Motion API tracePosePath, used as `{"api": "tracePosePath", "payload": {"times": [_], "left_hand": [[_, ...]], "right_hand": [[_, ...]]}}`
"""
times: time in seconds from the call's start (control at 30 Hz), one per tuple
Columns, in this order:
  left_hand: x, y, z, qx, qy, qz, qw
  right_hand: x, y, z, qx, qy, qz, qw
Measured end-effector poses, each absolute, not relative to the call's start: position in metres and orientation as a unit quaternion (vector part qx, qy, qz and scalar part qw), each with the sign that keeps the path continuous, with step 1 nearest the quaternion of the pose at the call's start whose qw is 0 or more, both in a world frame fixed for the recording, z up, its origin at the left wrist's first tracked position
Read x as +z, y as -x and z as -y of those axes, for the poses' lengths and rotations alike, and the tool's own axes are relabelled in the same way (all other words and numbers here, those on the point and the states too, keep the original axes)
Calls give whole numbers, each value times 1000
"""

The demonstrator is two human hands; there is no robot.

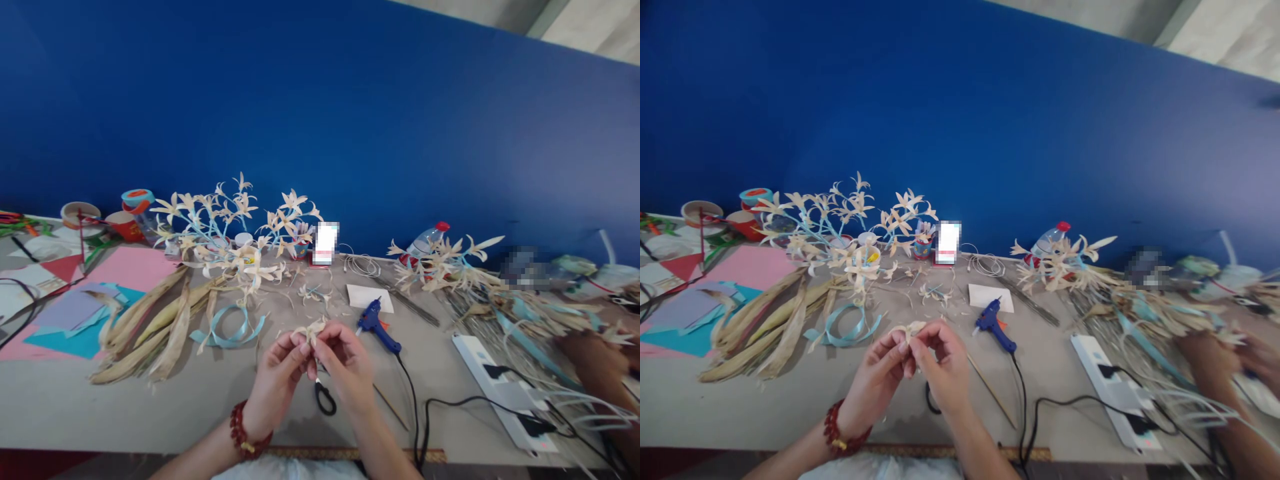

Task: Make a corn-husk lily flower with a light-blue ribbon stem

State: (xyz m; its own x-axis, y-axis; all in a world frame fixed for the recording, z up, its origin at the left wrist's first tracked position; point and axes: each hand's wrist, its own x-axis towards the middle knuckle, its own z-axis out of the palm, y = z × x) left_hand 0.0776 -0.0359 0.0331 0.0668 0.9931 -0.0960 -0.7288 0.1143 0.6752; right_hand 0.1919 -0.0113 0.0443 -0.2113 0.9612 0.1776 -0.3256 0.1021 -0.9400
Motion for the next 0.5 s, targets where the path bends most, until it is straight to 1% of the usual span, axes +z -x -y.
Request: {"api": "tracePosePath", "payload": {"times": [0.3,0.5], "left_hand": [[30,-78,36,626,-198,-255,710],[28,-79,37,628,-200,-262,705]], "right_hand": [[52,-180,12,658,321,411,543],[54,-177,12,666,321,406,538]]}}
